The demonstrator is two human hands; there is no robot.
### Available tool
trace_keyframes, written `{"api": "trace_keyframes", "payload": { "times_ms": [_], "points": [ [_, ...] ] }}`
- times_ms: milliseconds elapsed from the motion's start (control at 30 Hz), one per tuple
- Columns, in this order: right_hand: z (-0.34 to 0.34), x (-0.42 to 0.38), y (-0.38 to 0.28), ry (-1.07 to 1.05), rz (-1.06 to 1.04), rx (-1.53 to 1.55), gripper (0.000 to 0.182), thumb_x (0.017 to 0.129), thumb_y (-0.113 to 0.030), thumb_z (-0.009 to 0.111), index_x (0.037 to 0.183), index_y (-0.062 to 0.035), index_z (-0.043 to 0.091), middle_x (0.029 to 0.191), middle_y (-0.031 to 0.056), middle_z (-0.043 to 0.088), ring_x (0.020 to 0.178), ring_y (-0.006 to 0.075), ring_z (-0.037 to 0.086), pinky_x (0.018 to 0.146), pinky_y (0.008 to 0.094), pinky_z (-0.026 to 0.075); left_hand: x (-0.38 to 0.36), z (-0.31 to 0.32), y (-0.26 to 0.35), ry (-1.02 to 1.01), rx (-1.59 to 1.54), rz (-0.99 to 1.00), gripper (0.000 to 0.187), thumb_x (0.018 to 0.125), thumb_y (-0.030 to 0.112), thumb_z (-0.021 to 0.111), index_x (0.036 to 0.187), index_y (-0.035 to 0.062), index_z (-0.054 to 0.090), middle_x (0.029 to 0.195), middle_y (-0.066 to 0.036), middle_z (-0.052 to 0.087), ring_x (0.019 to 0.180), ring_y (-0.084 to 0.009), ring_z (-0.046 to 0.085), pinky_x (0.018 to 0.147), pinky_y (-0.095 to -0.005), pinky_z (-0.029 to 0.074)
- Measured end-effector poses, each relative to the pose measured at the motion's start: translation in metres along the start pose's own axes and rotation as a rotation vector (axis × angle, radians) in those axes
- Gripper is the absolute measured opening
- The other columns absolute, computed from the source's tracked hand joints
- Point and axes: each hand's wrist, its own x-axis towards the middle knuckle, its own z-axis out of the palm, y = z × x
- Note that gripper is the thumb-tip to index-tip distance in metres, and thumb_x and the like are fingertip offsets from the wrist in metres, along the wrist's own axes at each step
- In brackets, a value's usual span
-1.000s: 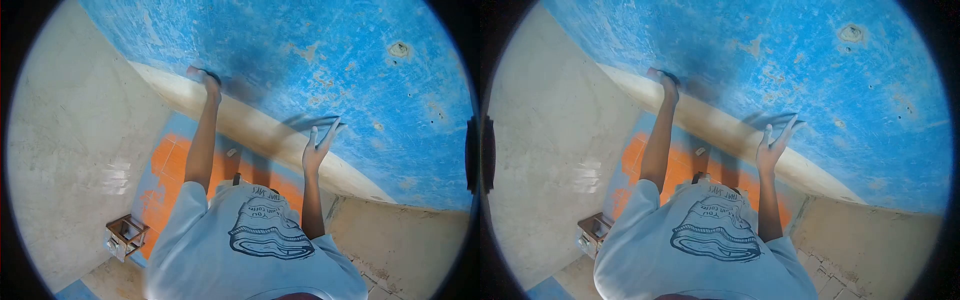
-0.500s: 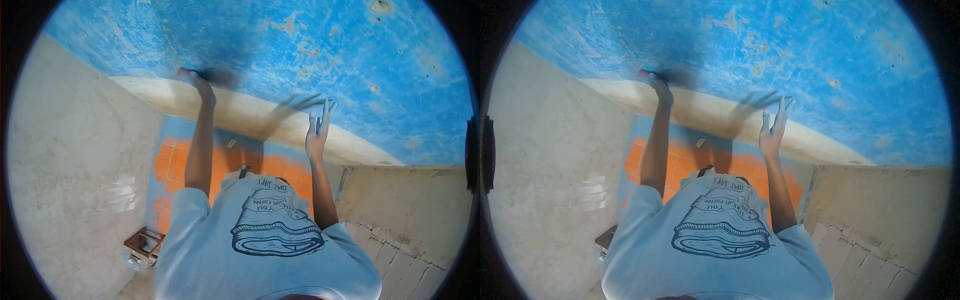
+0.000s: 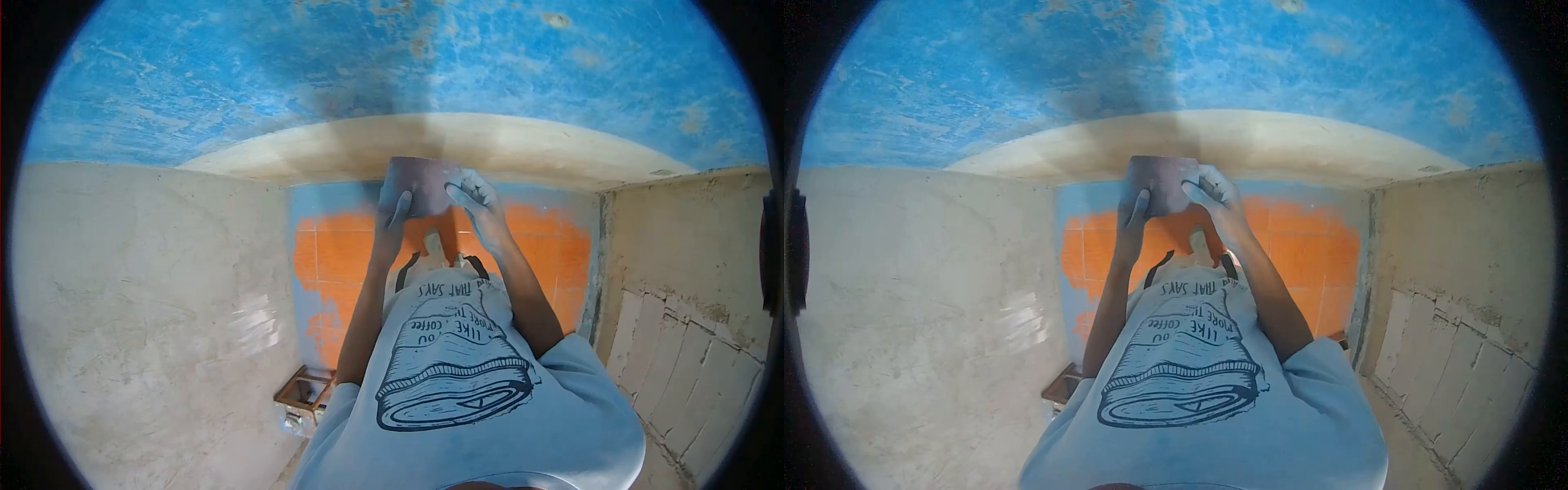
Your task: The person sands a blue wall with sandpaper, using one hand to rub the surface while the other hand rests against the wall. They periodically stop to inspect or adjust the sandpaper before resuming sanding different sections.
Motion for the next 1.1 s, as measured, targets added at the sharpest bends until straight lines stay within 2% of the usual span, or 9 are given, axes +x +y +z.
{"api": "trace_keyframes", "payload": {
  "times_ms": [67,200,267,467,567,667,867,967,1100],
  "points": [
    [0.000,-0.023,0.002,0.039,0.011,0.167,0.037,0.099,-0.020,0.065,0.130,-0.0019,0.061,0.128,0.0034,0.061,0.120,0.0136,0.055,0.104,0.0302,0.041,-0.011,0.007,-0.026,0.051,0.053,0.076,0.047,0.109,0.027,0.052,0.145,-0.0014,0.048,0.136,-0.011,0.056,0.127,-0.0209,0.054,0.109,-0.0325,0.041],
    [0.003,-0.074,-0.003,0.050,0.020,0.597,0.034,0.097,-0.013,0.064,0.129,-0.0012,0.061,0.127,0.0059,0.062,0.119,0.0158,0.058,0.104,0.0302,0.045,-0.057,0.040,-0.039,-0.078,0.165,-0.015,0.057,0.110,0.029,0.048,0.157,0.0012,0.032,0.148,-0.012,0.044,0.137,-0.0212,0.042,0.114,-0.0359,0.035],
    [0.000,-0.097,0.009,0.093,0.106,0.592,0.037,0.097,-0.015,0.065,0.131,-0.0015,0.060,0.125,0.0065,0.063,0.117,0.0162,0.059,0.102,0.0309,0.047,-0.076,0.050,-0.047,-0.162,0.272,0.000,0.055,0.109,0.026,0.050,0.154,-0.0009,0.036,0.155,-0.017,0.038,0.144,-0.0287,0.037,0.119,-0.0381,0.028],
    [0.004,-0.141,0.084,0.210,0.344,0.474,0.045,0.101,-0.028,0.066,0.135,-0.0006,0.058,0.122,0.0066,0.066,0.115,0.0159,0.062,0.102,0.0306,0.048,-0.101,0.018,-0.076,-0.239,0.493,-0.043,0.059,0.107,0.025,0.052,0.157,0.0001,0.032,0.166,-0.021,0.022,0.150,-0.0356,0.029,0.122,-0.0420,0.025],
    [0.018,-0.151,0.102,0.223,0.308,0.343,0.044,0.101,-0.029,0.066,0.134,-0.0007,0.058,0.125,0.0064,0.065,0.117,0.0157,0.061,0.102,0.0301,0.049,-0.113,0.000,-0.075,-0.312,0.529,-0.060,0.061,0.110,0.025,0.045,0.162,0.0039,0.022,0.169,-0.016,0.016,0.154,-0.0295,0.021,0.125,-0.0405,0.021],
    [0.042,-0.148,0.107,0.218,0.287,0.364,0.043,0.102,-0.027,0.065,0.136,-0.0011,0.056,0.127,0.0066,0.064,0.119,0.0160,0.061,0.102,0.0305,0.049,-0.126,-0.016,-0.071,-0.254,0.391,-0.055,0.061,0.111,0.028,0.044,0.163,0.0071,0.021,0.169,-0.016,0.019,0.151,-0.0305,0.028,0.124,-0.0427,0.026],
    [0.131,-0.102,0.120,0.174,0.221,0.443,0.039,0.104,-0.020,0.060,0.137,-0.0010,0.053,0.127,0.0074,0.062,0.111,0.0164,0.065,0.098,0.0330,0.053,-0.155,-0.133,-0.055,-0.152,-0.016,-0.243,0.069,0.111,0.047,0.036,0.165,0.0131,0.011,0.161,-0.019,0.036,0.141,-0.0321,0.045,0.116,-0.0454,0.038],
    [0.181,-0.072,0.193,0.172,0.206,0.263,0.036,0.106,-0.019,0.055,0.137,-0.0020,0.054,0.118,0.0044,0.064,0.107,0.0136,0.062,0.093,0.0301,0.052,-0.180,-0.222,-0.048,-0.011,-0.013,-0.145,0.072,0.110,0.055,0.029,0.166,0.0148,0.011,0.153,-0.020,0.047,0.133,-0.0310,0.054,0.114,-0.0455,0.039],
    [0.299,-0.056,0.219,0.047,0.177,0.059,0.034,0.108,-0.023,0.052,0.135,-0.0039,0.057,0.096,-0.0025,0.057,0.082,0.0064,0.053,0.072,0.0226,0.046,-0.227,-0.332,-0.043,0.314,-0.042,-0.093,0.069,0.108,0.059,0.028,0.162,0.0160,0.027,0.149,-0.016,0.052,0.131,-0.0312,0.055,0.113,-0.0460,0.040]
  ]
}}
